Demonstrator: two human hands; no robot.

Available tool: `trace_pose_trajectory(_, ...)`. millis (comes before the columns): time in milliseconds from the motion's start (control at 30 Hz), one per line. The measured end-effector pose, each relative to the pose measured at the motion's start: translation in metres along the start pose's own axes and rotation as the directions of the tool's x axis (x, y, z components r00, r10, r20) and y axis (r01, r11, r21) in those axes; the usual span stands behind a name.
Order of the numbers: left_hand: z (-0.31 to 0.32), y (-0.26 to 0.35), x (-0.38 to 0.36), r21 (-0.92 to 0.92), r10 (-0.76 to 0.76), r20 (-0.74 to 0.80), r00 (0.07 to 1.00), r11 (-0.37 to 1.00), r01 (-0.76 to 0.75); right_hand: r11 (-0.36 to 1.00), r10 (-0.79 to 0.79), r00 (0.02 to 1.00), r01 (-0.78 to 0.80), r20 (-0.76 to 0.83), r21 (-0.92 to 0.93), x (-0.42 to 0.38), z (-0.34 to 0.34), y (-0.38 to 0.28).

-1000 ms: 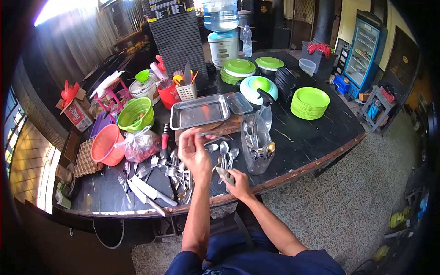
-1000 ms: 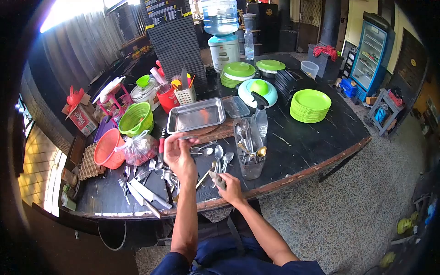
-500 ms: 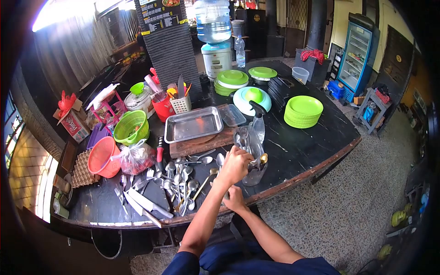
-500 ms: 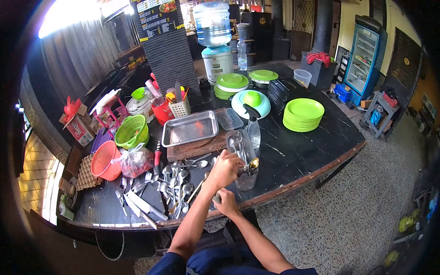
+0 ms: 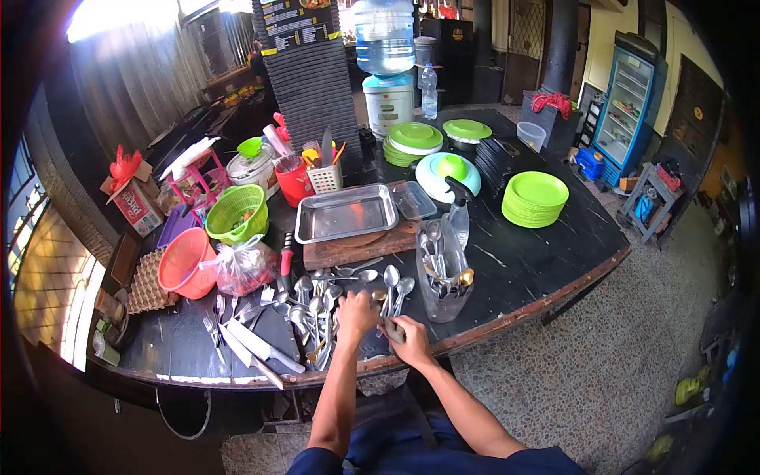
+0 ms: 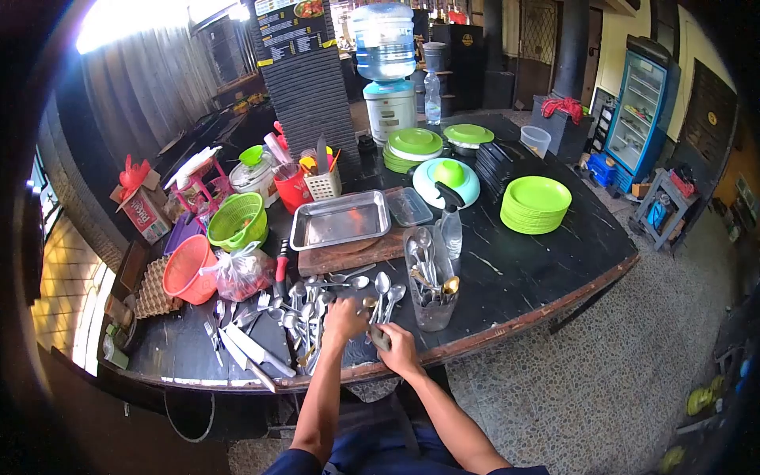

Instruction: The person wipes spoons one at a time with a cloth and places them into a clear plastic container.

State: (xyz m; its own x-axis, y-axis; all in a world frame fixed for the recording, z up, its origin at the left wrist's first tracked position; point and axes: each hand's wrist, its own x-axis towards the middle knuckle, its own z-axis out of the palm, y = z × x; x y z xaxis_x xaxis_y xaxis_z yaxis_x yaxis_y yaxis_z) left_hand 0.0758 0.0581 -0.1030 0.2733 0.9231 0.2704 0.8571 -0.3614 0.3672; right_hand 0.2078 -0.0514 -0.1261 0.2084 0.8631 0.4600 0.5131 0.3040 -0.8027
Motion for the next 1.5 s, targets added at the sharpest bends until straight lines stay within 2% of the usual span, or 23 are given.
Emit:
trace_pose_trajectory(67, -0.009, -0.005, -0.015, 0.0, -0.073, 0.129, 0.989, 0.997, 0.074, 1.0, -0.017, 1.0, 0.017, 0.008, 0.006, 0.001, -0.001, -0.001)
trace_pose_trajectory(100, -0.008, -0.009, -0.018, 0.0, -0.076, 0.128, 0.989, 0.997, 0.077, 1.0, -0.004, 1.0, 0.003, 0.023, 0.029, 0.001, -0.002, -0.003)
trace_pose_trajectory(167, -0.004, -0.014, -0.023, -0.041, -0.033, 0.008, 0.999, 0.999, 0.033, 0.998, 0.036, 0.997, -0.039, 0.062, 0.047, 0.001, -0.005, -0.006)
trace_pose_trajectory(300, 0.016, -0.024, -0.018, -0.023, -0.039, -0.02, 0.999, 0.999, 0.039, 0.999, 0.031, 0.998, -0.031, 0.052, 0.015, 0.001, -0.002, -0.005)
trace_pose_trajectory(467, 0.0, -0.02, -0.009, -0.238, -0.111, -0.159, 0.981, 0.969, 0.071, 1.0, 0.013, 1.0, -0.013, 0.0, 0.007, 0.001, 0.002, -0.003)
trace_pose_trajectory(533, -0.009, -0.021, -0.005, -0.227, -0.09, -0.207, 0.974, 0.973, 0.042, 0.999, 0.03, 1.0, -0.03, 0.009, 0.013, 0.001, 0.002, -0.004)
trace_pose_trajectory(633, -0.017, -0.024, 0.0, -0.579, -0.164, -0.218, 0.962, 0.815, 0.008, 0.999, 0.047, 0.999, -0.047, 0.009, 0.001, 0.002, 0.002, -0.007)
trace_pose_trajectory(667, -0.018, -0.025, -0.002, -0.578, -0.169, -0.219, 0.961, 0.816, 0.012, 0.999, 0.05, 0.999, -0.05, -0.001, -0.019, 0.002, 0.002, -0.008)
trace_pose_trajectory(700, -0.031, -0.019, -0.004, -0.827, -0.218, -0.05, 0.975, 0.556, 0.082, 0.999, 0.026, 0.999, -0.027, -0.026, -0.037, 0.002, 0.004, -0.003)
trace_pose_trajectory(733, -0.043, -0.013, -0.007, -0.959, -0.204, 0.124, 0.971, 0.225, 0.17, 0.999, 0.041, 0.998, -0.04, -0.047, 0.01, 0.003, 0.006, 0.001)
trace_pose_trajectory(800, -0.064, 0.0, -0.018, -0.953, -0.238, 0.144, 0.961, 0.229, 0.199, 0.975, 0.213, 0.976, -0.208, -0.055, 0.077, 0.005, 0.01, 0.01)
trace_pose_trajectory(867, -0.075, 0.007, -0.023, -0.982, -0.253, 0.19, 0.949, -0.028, 0.189, 0.87, 0.418, 0.907, -0.383, -0.054, 0.31, 0.011, 0.009, 0.014)
trace_pose_trajectory(933, -0.08, 0.011, -0.027, -0.981, -0.242, 0.186, 0.952, -0.096, 0.167, 0.9, 0.414, 0.888, -0.366, -0.2, 0.238, 0.019, 0.003, -0.008)
trace_pose_trajectory(967, -0.085, 0.012, -0.031, -0.979, -0.213, 0.196, 0.957, -0.1, 0.178, 0.9, 0.412, 0.89, -0.365, -0.194, 0.237, 0.025, 0.0, -0.022)
trace_pose_trajectory(1067, -0.092, 0.019, -0.04, -0.976, -0.18, 0.208, 0.961, -0.107, 0.191, 0.888, 0.38, 0.902, -0.294, -0.204, 0.353, 0.042, -0.012, -0.06)
trace_pose_trajectory(1133, -0.096, 0.025, -0.045, -0.955, -0.091, 0.254, 0.963, -0.18, 0.235, 0.987, -0.076, 0.957, 0.111, -0.28, 0.112, 0.056, -0.023, -0.087)
trace_pose_trajectory(1167, -0.095, 0.029, -0.047, -0.956, -0.075, 0.246, 0.966, -0.186, 0.228, 0.976, -0.157, 0.945, 0.194, -0.288, 0.102, 0.063, -0.028, -0.109)
trace_pose_trajectory(1200, -0.095, 0.034, -0.049, -0.957, -0.09, 0.259, 0.962, -0.16, 0.243, 0.976, -0.157, 0.944, 0.194, -0.29, 0.101, 0.067, -0.028, -0.11)
trace_pose_trajectory(1267, -0.09, 0.041, -0.052, -0.965, -0.128, 0.259, 0.957, 0.015, 0.263, 0.881, -0.463, 0.881, 0.446, -0.098, -0.158, 0.071, -0.029, -0.107)
trace_pose_trajectory(1300, -0.09, 0.048, -0.053, -0.971, -0.163, 0.154, 0.974, 0.156, 0.18, 0.833, -0.509, 0.861, 0.489, -0.01, -0.257, 0.072, -0.029, -0.101)
trace_pose_trajectory(1333, -0.084, 0.05, -0.052, -0.88, -0.136, -0.174, 0.975, 0.466, -0.092, 0.833, -0.51, 0.86, 0.491, -0.011, -0.255, 0.073, -0.028, -0.094)
trace_pose_trajectory(1400, -0.098, 0.047, -0.061, -0.773, -0.166, -0.035, 0.986, 0.629, 0.078, 0.803, -0.539, 0.842, 0.517, 0.01, -0.298, 0.074, -0.025, -0.082)
trace_pose_trajectory(1500, -0.093, 0.041, -0.062, -0.732, -0.161, -0.002, 0.987, 0.672, 0.108, 0.785, -0.555, 0.832, 0.516, -0.019, -0.342, 0.079, -0.026, -0.071)
